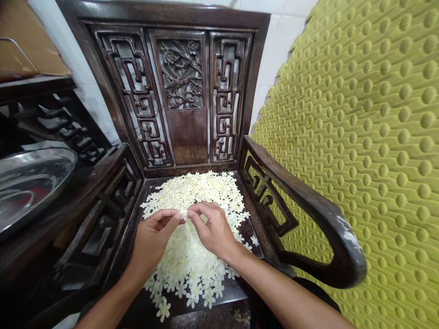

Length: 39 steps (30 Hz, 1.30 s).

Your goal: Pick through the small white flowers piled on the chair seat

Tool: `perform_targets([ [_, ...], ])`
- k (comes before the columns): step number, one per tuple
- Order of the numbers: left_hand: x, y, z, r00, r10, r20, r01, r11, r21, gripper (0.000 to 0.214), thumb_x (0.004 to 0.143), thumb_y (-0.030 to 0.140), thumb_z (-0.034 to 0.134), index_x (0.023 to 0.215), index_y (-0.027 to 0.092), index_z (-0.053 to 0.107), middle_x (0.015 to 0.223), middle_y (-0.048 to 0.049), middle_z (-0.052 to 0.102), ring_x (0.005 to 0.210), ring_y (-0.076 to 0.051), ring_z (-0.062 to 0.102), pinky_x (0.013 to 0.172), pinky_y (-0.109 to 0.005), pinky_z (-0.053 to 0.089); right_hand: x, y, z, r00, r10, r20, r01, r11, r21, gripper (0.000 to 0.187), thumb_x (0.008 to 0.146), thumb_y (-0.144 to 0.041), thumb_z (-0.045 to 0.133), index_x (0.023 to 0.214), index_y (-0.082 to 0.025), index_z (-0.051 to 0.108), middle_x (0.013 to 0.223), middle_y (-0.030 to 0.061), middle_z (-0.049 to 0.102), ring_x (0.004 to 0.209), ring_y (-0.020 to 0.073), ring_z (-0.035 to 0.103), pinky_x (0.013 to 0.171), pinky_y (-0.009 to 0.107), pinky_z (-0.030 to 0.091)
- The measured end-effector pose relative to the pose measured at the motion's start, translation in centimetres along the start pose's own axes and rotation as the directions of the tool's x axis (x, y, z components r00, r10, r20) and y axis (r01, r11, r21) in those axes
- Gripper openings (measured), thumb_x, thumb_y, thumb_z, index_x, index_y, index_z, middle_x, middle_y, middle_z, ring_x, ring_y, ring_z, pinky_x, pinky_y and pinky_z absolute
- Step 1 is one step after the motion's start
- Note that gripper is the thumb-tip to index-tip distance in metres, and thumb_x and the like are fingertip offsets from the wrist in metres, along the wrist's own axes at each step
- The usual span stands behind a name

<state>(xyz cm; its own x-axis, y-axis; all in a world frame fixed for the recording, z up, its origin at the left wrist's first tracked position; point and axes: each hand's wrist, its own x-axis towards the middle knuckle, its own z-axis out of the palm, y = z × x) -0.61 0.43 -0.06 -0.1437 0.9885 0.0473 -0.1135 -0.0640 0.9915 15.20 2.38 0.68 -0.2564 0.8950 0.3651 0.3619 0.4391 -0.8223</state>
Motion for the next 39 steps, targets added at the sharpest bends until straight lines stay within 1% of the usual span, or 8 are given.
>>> perform_targets([
  [4, 0.1, 0.1, -0.4, 0.999, -0.034, -0.028, 0.034, 0.999, -0.003, 0.013, 0.078, 0.029, 0.076, 0.079, 0.016, 0.073, 0.074, -0.0016, 0.075, 0.074, -0.017, 0.072, 0.073, -0.027, 0.056, 0.3, 0.2, -0.3, 0.995, 0.094, -0.021, -0.092, 0.993, 0.080, 0.021, 0.098, -0.032, 0.053, 0.084, -0.019, 0.062, 0.078, 0.0013, 0.064, 0.076, 0.0166, 0.059, 0.068, 0.027, 0.045],
  [7, 0.2, 0.3, -0.7, 0.998, -0.046, -0.052, 0.046, 0.999, -0.006, 0.014, 0.077, 0.030, 0.077, 0.079, 0.016, 0.073, 0.072, -0.0010, 0.074, 0.072, -0.016, 0.070, 0.071, -0.025, 0.054, 0.4, 0.6, -0.2, 0.992, 0.125, -0.007, -0.124, 0.987, 0.107, 0.023, 0.098, -0.033, 0.051, 0.082, -0.019, 0.059, 0.075, -0.0003, 0.059, 0.073, 0.0154, 0.056, 0.068, 0.026, 0.044],
  [13, 0.4, 0.4, -1.0, 0.993, -0.074, -0.095, 0.076, 0.997, 0.018, 0.014, 0.073, 0.030, 0.079, 0.076, 0.016, 0.075, 0.071, -0.0014, 0.075, 0.067, -0.014, 0.066, 0.065, -0.022, 0.051, 0.4, 1.4, 0.0, 0.982, 0.186, -0.033, -0.183, 0.981, 0.057, 0.020, 0.092, -0.033, 0.063, 0.078, -0.018, 0.062, 0.075, 0.0004, 0.062, 0.072, 0.0156, 0.057, 0.063, 0.026, 0.043],
  [17, 0.5, 0.3, -0.9, 0.992, -0.078, -0.101, 0.080, 0.997, 0.013, 0.014, 0.071, 0.029, 0.080, 0.076, 0.016, 0.076, 0.072, -0.0018, 0.076, 0.068, -0.014, 0.066, 0.066, -0.023, 0.052, 0.2, 0.7, 0.1, 0.995, 0.084, -0.059, -0.082, 0.996, 0.036, 0.014, 0.092, -0.032, 0.063, 0.089, -0.019, 0.066, 0.082, 0.0024, 0.065, 0.078, 0.0170, 0.059, 0.067, 0.027, 0.046],
  [20, 0.4, 0.3, -0.6, 0.994, -0.061, -0.091, 0.062, 0.998, 0.009, 0.012, 0.070, 0.027, 0.080, 0.075, 0.016, 0.077, 0.074, -0.0026, 0.077, 0.071, -0.016, 0.068, 0.070, -0.024, 0.053, 0.0, 0.1, 0.3, 1.000, 0.027, -0.015, -0.026, 0.998, 0.055, 0.012, 0.091, -0.031, 0.065, 0.095, -0.020, 0.068, 0.089, 0.0035, 0.067, 0.081, 0.0173, 0.062, 0.074, 0.029, 0.049],
  [25, -0.1, 0.2, -0.1, 0.998, -0.053, -0.045, 0.052, 0.998, -0.023, 0.010, 0.071, 0.025, 0.080, 0.075, 0.017, 0.078, 0.077, -0.0031, 0.078, 0.075, -0.017, 0.070, 0.074, -0.026, 0.055, -0.1, 0.2, 0.5, 0.999, 0.038, 0.006, -0.038, 0.996, 0.075, 0.010, 0.093, -0.027, 0.063, 0.092, -0.020, 0.070, 0.088, 0.0029, 0.071, 0.084, 0.0176, 0.064, 0.076, 0.029, 0.050],
  [32, -0.4, -0.2, 0.1, 0.998, -0.057, -0.034, 0.055, 0.997, -0.046, 0.011, 0.070, 0.023, 0.082, 0.075, 0.016, 0.076, 0.076, -0.0024, 0.077, 0.074, -0.016, 0.070, 0.074, -0.026, 0.056, -0.1, 0.3, 0.2, 1.000, 0.008, -0.014, -0.008, 1.000, 0.009, 0.010, 0.091, -0.020, 0.062, 0.086, -0.020, 0.071, 0.080, 0.0014, 0.071, 0.078, 0.0172, 0.064, 0.074, 0.030, 0.048],
  [39, -0.4, 0.3, 0.2, 0.995, -0.079, 0.062, 0.085, 0.991, -0.103, 0.014, 0.075, 0.026, 0.079, 0.084, 0.016, 0.076, 0.085, -0.0048, 0.078, 0.085, -0.018, 0.070, 0.083, -0.029, 0.056, 0.0, 0.5, 0.0, 0.991, -0.131, -0.023, 0.128, 0.985, -0.112, 0.012, 0.092, -0.015, 0.061, 0.090, -0.022, 0.071, 0.081, 0.0011, 0.072, 0.078, 0.0176, 0.065, 0.078, 0.034, 0.045],
])
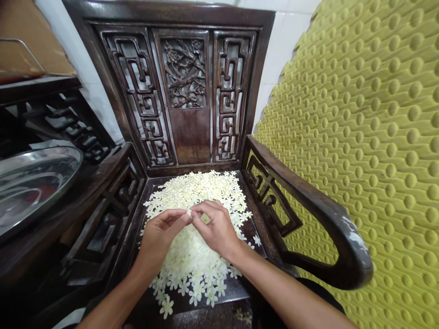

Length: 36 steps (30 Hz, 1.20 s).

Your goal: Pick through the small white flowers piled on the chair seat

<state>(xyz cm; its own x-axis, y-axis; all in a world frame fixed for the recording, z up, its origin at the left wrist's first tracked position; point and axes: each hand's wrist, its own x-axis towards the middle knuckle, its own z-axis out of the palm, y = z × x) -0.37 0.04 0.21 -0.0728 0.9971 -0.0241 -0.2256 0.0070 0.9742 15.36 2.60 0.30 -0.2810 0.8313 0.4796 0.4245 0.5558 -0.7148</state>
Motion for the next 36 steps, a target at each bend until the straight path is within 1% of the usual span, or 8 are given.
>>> perform_targets([
  [4, 0.1, 0.2, -0.3, 0.999, -0.033, 0.012, 0.033, 0.999, -0.006, 0.019, 0.079, 0.032, 0.076, 0.083, 0.014, 0.077, 0.082, -0.0062, 0.077, 0.081, -0.018, 0.069, 0.086, -0.033, 0.056, 0.1, 0.1, -0.1, 0.990, -0.136, 0.026, 0.138, 0.987, -0.084, 0.015, 0.094, -0.015, 0.058, 0.097, -0.022, 0.071, 0.089, 0.0038, 0.073, 0.084, 0.0195, 0.064, 0.082, 0.037, 0.044],
  [6, 0.2, 0.0, -0.4, 0.998, -0.063, 0.008, 0.063, 0.998, -0.031, 0.020, 0.079, 0.033, 0.076, 0.083, 0.013, 0.078, 0.081, -0.0059, 0.077, 0.080, -0.018, 0.069, 0.086, -0.034, 0.056, 0.0, 0.2, -0.1, 0.988, -0.156, 0.021, 0.157, 0.983, -0.098, 0.014, 0.095, -0.017, 0.059, 0.098, -0.021, 0.072, 0.091, 0.0053, 0.072, 0.087, 0.0208, 0.063, 0.082, 0.038, 0.044],
  [11, 0.3, -0.6, -0.5, 0.997, -0.071, -0.026, 0.068, 0.992, -0.102, 0.017, 0.077, 0.030, 0.078, 0.084, 0.015, 0.079, 0.085, -0.0050, 0.078, 0.084, -0.019, 0.071, 0.090, -0.035, 0.056, -0.2, -0.3, 0.2, 0.998, 0.062, -0.006, -0.062, 0.998, 0.017, 0.010, 0.095, -0.026, 0.060, 0.096, -0.021, 0.069, 0.087, 0.0047, 0.070, 0.080, 0.0186, 0.064, 0.073, 0.032, 0.050],
  [14, 0.2, -0.9, -0.4, 0.996, -0.059, -0.066, 0.054, 0.995, -0.081, 0.017, 0.076, 0.030, 0.079, 0.084, 0.015, 0.079, 0.085, -0.0054, 0.079, 0.084, -0.019, 0.072, 0.089, -0.035, 0.057, -0.3, -0.7, 0.2, 0.993, 0.120, 0.011, -0.121, 0.991, 0.063, 0.012, 0.095, -0.030, 0.061, 0.092, -0.021, 0.069, 0.087, 0.0038, 0.072, 0.079, 0.0183, 0.066, 0.074, 0.032, 0.052],
  [22, -0.2, -1.1, -0.1, 0.998, -0.062, 0.016, 0.063, 0.992, -0.108, 0.016, 0.079, 0.028, 0.076, 0.088, 0.016, 0.080, 0.097, -0.0074, 0.078, 0.097, -0.023, 0.069, 0.095, -0.039, 0.053, -0.1, -0.6, 0.0, 0.996, 0.052, 0.071, -0.048, 0.997, -0.062, 0.011, 0.096, -0.021, 0.058, 0.095, -0.021, 0.069, 0.089, 0.0034, 0.074, 0.084, 0.0198, 0.066, 0.079, 0.035, 0.048],
  [28, -0.2, -1.5, -0.1, 0.999, -0.025, -0.044, 0.024, 0.999, -0.028, 0.015, 0.079, 0.029, 0.075, 0.085, 0.015, 0.078, 0.092, -0.0061, 0.076, 0.090, -0.021, 0.069, 0.091, -0.038, 0.055, -0.2, -0.6, 0.2, 0.997, -0.029, 0.070, 0.040, 0.987, -0.155, 0.010, 0.097, -0.021, 0.056, 0.095, -0.020, 0.066, 0.086, 0.0036, 0.072, 0.080, 0.0194, 0.064, 0.080, 0.036, 0.044],
  [33, -0.1, -1.6, -0.1, 0.997, -0.028, -0.074, 0.029, 1.000, 0.009, 0.018, 0.079, 0.033, 0.075, 0.082, 0.015, 0.078, 0.082, -0.0057, 0.077, 0.082, -0.021, 0.070, 0.084, -0.036, 0.057, -0.2, -0.9, 0.2, 0.999, 0.018, 0.035, -0.010, 0.979, -0.206, 0.013, 0.096, -0.025, 0.059, 0.086, -0.020, 0.064, 0.080, 0.0042, 0.069, 0.074, 0.0194, 0.061, 0.077, 0.036, 0.043],
  [36, -0.1, -1.4, -0.1, 0.995, -0.035, -0.096, 0.039, 0.998, 0.043, 0.018, 0.076, 0.033, 0.077, 0.081, 0.015, 0.079, 0.075, -0.0047, 0.076, 0.079, -0.021, 0.070, 0.081, -0.033, 0.056, -0.3, -1.0, 0.3, 0.998, 0.010, 0.055, 0.000, 0.986, -0.168, 0.011, 0.097, -0.023, 0.058, 0.091, -0.020, 0.067, 0.085, 0.0050, 0.072, 0.079, 0.0205, 0.064, 0.080, 0.036, 0.045],
])
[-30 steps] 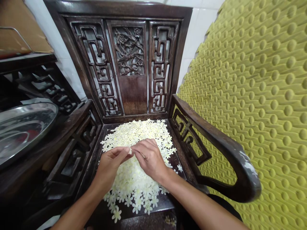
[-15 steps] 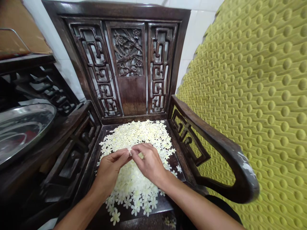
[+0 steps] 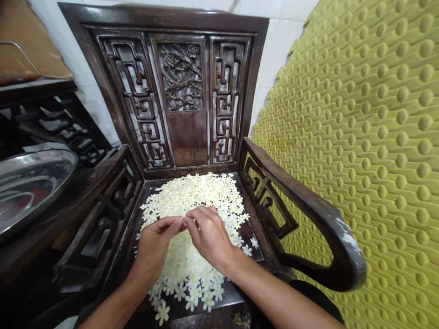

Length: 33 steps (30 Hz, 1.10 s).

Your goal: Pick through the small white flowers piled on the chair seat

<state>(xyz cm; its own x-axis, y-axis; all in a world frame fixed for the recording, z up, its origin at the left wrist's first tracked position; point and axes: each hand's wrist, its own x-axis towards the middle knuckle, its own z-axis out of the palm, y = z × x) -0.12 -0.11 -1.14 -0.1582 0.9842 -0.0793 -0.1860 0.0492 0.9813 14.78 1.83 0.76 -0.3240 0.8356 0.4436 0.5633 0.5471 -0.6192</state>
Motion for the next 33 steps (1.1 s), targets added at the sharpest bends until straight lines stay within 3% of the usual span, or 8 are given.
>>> perform_targets([
  [5, -0.3, -0.1, 0.0, 1.000, 0.011, 0.014, -0.011, 0.999, -0.032, 0.017, 0.078, 0.032, 0.076, 0.084, 0.016, 0.079, 0.084, -0.0049, 0.076, 0.085, -0.021, 0.069, 0.084, -0.033, 0.056, 0.0, 0.3, 0.2, 1.000, 0.006, 0.027, -0.009, 0.995, 0.099, 0.014, 0.098, -0.024, 0.055, 0.098, -0.023, 0.069, 0.092, 0.0051, 0.073, 0.086, 0.0208, 0.066, 0.081, 0.035, 0.048],
  [9, -0.4, -0.5, 0.1, 0.997, 0.055, 0.054, -0.050, 0.995, -0.082, 0.016, 0.080, 0.032, 0.074, 0.084, 0.017, 0.079, 0.093, -0.0050, 0.072, 0.092, -0.021, 0.066, 0.085, -0.034, 0.057, 0.1, 0.6, 0.3, 0.999, 0.016, 0.036, -0.019, 0.996, 0.085, 0.014, 0.098, -0.025, 0.055, 0.096, -0.022, 0.069, 0.091, 0.0050, 0.073, 0.086, 0.0209, 0.066, 0.081, 0.035, 0.048],
  [23, -0.5, -0.4, 0.2, 0.998, 0.037, 0.051, -0.036, 0.999, -0.035, 0.014, 0.078, 0.029, 0.076, 0.083, 0.017, 0.078, 0.087, -0.0049, 0.074, 0.086, -0.020, 0.069, 0.087, -0.035, 0.057, -0.2, 1.0, 0.4, 0.999, -0.045, 0.004, 0.045, 0.999, -0.010, 0.018, 0.099, -0.022, 0.049, 0.089, -0.021, 0.064, 0.082, 0.0040, 0.069, 0.078, 0.0196, 0.061, 0.082, 0.036, 0.042],
  [33, -0.5, -0.2, 0.3, 0.996, 0.051, 0.070, -0.043, 0.993, -0.109, 0.013, 0.082, 0.028, 0.073, 0.085, 0.016, 0.076, 0.091, -0.0040, 0.071, 0.088, -0.019, 0.068, 0.090, -0.038, 0.057, 0.3, 0.9, -0.2, 0.999, -0.045, 0.007, 0.043, 0.991, 0.128, 0.016, 0.098, -0.024, 0.054, 0.093, -0.023, 0.069, 0.089, 0.0030, 0.075, 0.084, 0.0193, 0.067, 0.085, 0.037, 0.043],
])
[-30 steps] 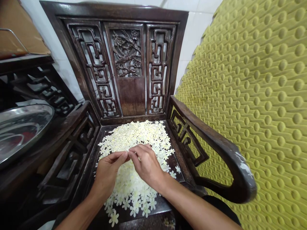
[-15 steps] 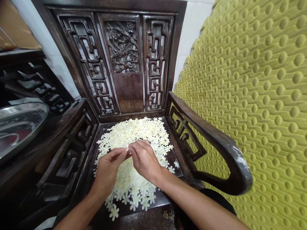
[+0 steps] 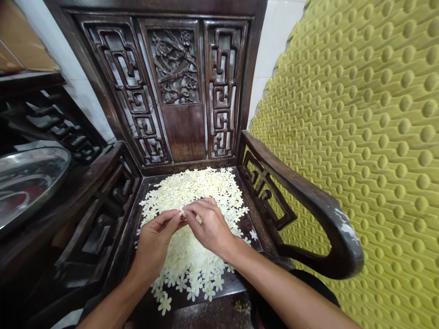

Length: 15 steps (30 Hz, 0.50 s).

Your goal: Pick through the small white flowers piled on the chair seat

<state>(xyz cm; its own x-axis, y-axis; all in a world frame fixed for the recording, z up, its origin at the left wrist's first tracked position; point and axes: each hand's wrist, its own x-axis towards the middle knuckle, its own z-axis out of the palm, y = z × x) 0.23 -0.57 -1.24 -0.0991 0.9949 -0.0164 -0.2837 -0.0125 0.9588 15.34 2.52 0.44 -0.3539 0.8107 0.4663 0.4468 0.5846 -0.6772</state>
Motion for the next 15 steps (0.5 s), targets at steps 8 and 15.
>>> perform_targets([
  [8, -0.05, 0.35, -0.06, 0.999, 0.003, 0.045, -0.004, 1.000, 0.016, 0.016, 0.081, 0.029, 0.074, 0.090, 0.016, 0.078, 0.098, -0.0067, 0.072, 0.096, -0.022, 0.066, 0.093, -0.038, 0.055, 0.02, 0.21, -0.09, 1.000, 0.019, -0.004, -0.019, 1.000, -0.006, 0.013, 0.096, -0.022, 0.057, 0.089, -0.022, 0.069, 0.084, 0.0021, 0.072, 0.082, 0.0189, 0.064, 0.084, 0.036, 0.044],
  [15, -0.06, 0.03, -0.28, 1.000, -0.006, 0.015, 0.005, 0.999, 0.035, 0.015, 0.076, 0.027, 0.078, 0.087, 0.016, 0.078, 0.092, -0.0048, 0.071, 0.093, -0.020, 0.064, 0.088, -0.033, 0.053, 0.01, -0.19, -0.23, 0.999, 0.009, -0.035, -0.008, 0.999, 0.034, 0.012, 0.094, -0.020, 0.060, 0.085, -0.021, 0.068, 0.078, 0.0015, 0.070, 0.077, 0.0181, 0.063, 0.078, 0.034, 0.045],
])
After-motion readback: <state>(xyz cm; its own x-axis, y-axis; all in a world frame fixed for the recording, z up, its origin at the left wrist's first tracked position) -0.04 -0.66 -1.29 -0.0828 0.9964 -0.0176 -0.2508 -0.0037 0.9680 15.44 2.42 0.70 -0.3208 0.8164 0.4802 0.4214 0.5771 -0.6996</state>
